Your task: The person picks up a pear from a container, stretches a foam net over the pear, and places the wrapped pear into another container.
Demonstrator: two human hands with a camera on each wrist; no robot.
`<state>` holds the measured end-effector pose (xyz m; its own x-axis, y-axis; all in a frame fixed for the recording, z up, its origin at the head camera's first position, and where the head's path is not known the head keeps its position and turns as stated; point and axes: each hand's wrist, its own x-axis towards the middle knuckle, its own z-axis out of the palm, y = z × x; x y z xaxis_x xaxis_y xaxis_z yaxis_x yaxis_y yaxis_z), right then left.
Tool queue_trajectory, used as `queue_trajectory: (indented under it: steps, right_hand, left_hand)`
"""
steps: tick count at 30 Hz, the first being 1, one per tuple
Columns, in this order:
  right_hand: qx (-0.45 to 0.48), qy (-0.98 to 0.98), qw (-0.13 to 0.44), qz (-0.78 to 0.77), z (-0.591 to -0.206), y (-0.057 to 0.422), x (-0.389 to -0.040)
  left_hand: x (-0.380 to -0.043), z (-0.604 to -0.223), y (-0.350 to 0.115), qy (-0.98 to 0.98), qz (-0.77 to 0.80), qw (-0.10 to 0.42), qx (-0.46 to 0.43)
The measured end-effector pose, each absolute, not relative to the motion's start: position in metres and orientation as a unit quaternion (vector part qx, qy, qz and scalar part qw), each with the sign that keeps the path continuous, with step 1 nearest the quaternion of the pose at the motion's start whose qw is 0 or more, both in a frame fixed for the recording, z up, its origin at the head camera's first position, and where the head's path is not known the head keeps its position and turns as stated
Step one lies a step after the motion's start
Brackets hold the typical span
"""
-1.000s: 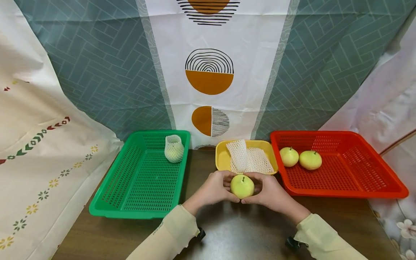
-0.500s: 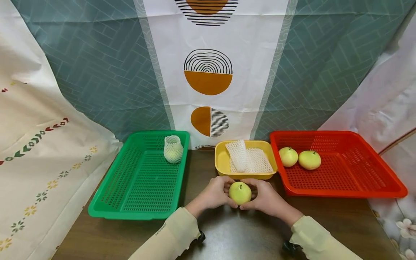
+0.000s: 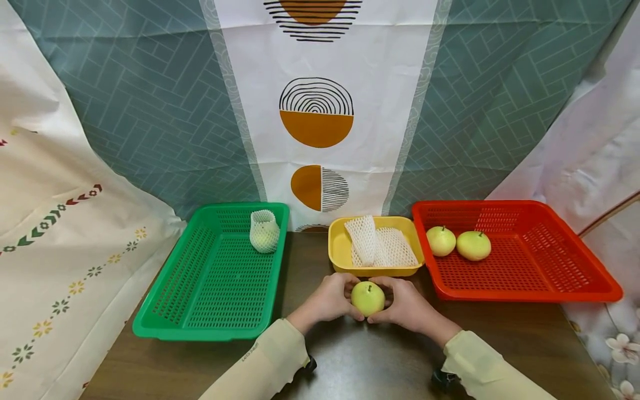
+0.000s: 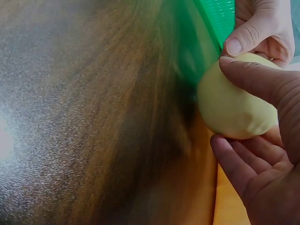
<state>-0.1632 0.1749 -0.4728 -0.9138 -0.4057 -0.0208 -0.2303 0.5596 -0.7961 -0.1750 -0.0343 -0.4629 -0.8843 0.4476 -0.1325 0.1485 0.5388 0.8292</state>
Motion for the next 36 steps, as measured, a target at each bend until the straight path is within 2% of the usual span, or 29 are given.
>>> queue_trajectory:
  steps: [27, 36]
  right_hand:
    - [-0.159, 0.889, 0.122, -0.413, -0.48, 0.178, -0.165]
    - [-0.135, 0.893, 0.115, -0.414, -0.452, 0.181, -0.164]
  left_hand:
    - [-0.176, -0.463, -0.032, 0.862, 0.444, 0.178, 0.167]
    - [-0.181, -0.429, -0.044, 0.855, 0.471, 0.162, 0.146]
